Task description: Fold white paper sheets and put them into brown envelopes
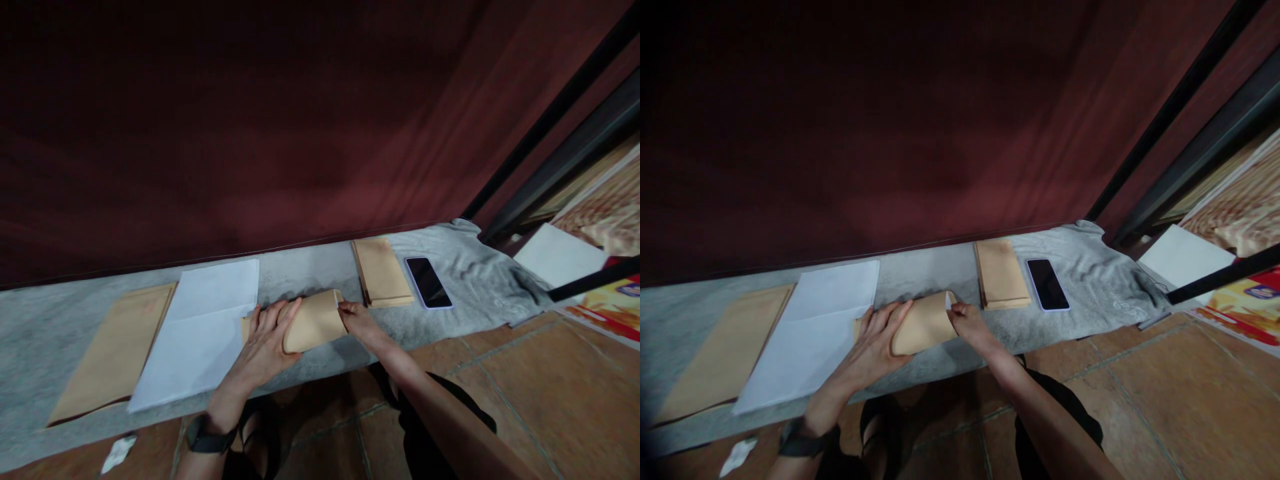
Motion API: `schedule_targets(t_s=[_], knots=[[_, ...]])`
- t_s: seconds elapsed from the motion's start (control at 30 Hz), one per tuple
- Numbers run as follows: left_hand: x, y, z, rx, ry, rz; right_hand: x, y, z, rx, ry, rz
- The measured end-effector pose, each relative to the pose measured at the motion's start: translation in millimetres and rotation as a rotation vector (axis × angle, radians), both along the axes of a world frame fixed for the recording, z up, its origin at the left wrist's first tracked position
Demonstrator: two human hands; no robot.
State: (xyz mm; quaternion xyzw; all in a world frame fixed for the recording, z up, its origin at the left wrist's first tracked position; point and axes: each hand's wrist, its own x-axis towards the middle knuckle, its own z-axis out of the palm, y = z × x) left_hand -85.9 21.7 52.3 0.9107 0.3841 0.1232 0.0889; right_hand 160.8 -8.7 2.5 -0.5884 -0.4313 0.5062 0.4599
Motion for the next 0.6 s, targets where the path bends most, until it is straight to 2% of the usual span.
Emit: schedule_targets(t_s=[0.2, 0.6], knots=[[1.3, 0.5, -1.2, -0.011, 0.003, -0.006, -0.8, 0.9, -3.1, 0.023, -0.027, -0.002], [4.2, 0.7, 2.9, 0.06, 0.021, -0.024, -2.2, 0.1, -0.8, 0.19, -0.065, -0.184]])
